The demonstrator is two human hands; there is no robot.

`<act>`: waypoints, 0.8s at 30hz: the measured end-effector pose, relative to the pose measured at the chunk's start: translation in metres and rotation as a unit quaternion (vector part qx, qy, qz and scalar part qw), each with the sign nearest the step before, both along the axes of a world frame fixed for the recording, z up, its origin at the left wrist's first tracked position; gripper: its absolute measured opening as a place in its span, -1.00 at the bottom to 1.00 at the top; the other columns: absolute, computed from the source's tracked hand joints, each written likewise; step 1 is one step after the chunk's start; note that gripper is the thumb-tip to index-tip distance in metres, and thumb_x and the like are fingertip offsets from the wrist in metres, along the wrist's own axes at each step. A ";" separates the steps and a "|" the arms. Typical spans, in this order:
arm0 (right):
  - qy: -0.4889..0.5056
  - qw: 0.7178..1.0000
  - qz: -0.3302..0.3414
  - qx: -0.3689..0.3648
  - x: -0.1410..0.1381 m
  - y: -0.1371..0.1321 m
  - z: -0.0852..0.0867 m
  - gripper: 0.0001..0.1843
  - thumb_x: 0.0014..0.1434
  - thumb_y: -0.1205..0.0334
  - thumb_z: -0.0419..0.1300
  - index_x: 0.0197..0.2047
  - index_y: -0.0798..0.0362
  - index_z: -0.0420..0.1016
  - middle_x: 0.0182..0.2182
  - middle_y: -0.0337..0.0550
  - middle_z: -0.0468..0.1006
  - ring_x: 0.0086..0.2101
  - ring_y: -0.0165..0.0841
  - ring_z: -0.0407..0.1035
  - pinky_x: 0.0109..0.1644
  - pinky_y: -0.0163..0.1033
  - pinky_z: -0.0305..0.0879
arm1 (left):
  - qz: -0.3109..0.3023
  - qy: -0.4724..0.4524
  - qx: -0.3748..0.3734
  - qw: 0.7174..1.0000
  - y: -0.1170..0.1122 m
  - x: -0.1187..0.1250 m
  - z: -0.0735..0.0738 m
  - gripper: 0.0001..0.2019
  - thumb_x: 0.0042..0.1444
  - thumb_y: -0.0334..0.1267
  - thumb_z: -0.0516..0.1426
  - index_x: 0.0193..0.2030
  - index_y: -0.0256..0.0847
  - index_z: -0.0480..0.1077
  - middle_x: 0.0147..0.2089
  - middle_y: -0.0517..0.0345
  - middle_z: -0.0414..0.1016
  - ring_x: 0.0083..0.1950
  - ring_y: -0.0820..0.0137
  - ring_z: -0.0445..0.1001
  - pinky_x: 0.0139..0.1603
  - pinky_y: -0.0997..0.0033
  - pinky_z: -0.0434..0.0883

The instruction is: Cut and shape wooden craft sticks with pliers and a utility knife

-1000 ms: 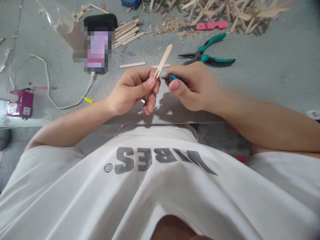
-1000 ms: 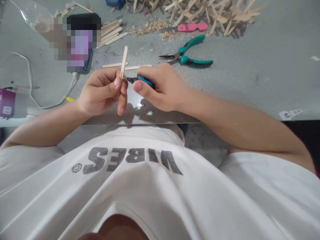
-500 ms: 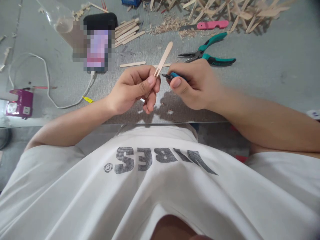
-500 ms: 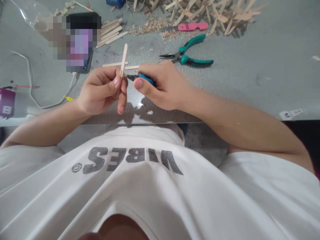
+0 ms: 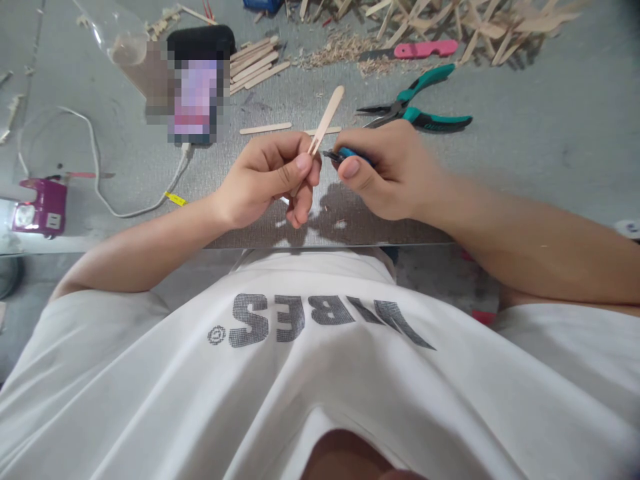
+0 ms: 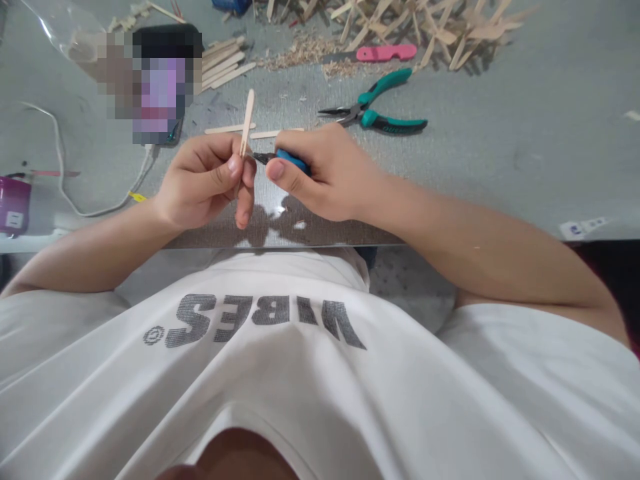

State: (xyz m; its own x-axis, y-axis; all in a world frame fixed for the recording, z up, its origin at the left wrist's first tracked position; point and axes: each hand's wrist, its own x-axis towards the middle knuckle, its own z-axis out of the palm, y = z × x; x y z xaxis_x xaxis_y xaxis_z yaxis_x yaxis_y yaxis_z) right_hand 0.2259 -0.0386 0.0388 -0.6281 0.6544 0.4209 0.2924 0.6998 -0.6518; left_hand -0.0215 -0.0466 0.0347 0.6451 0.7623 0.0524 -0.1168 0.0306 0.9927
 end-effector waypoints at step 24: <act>0.004 0.999 0.004 -0.033 -0.001 0.000 0.000 -0.19 0.45 -0.68 0.06 -0.36 -0.07 0.23 -0.57 -0.32 0.17 -0.49 -0.37 0.09 -0.36 -0.09 -0.03 | -0.005 -0.006 -0.005 1.000 -0.002 0.002 0.001 -0.38 0.34 0.40 0.38 -0.29 -0.15 0.42 -0.56 0.35 0.44 -0.59 0.36 0.64 -0.61 0.49 0.52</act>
State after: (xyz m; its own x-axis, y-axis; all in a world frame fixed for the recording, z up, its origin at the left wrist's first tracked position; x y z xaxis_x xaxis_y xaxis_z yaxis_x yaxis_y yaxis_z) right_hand 0.2249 -0.0386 0.0385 -0.6301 0.6760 0.3821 0.2820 0.6577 -0.6985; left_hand -0.0196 -0.0488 0.0355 0.6520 0.7564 0.0527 -0.1292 0.0424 0.9907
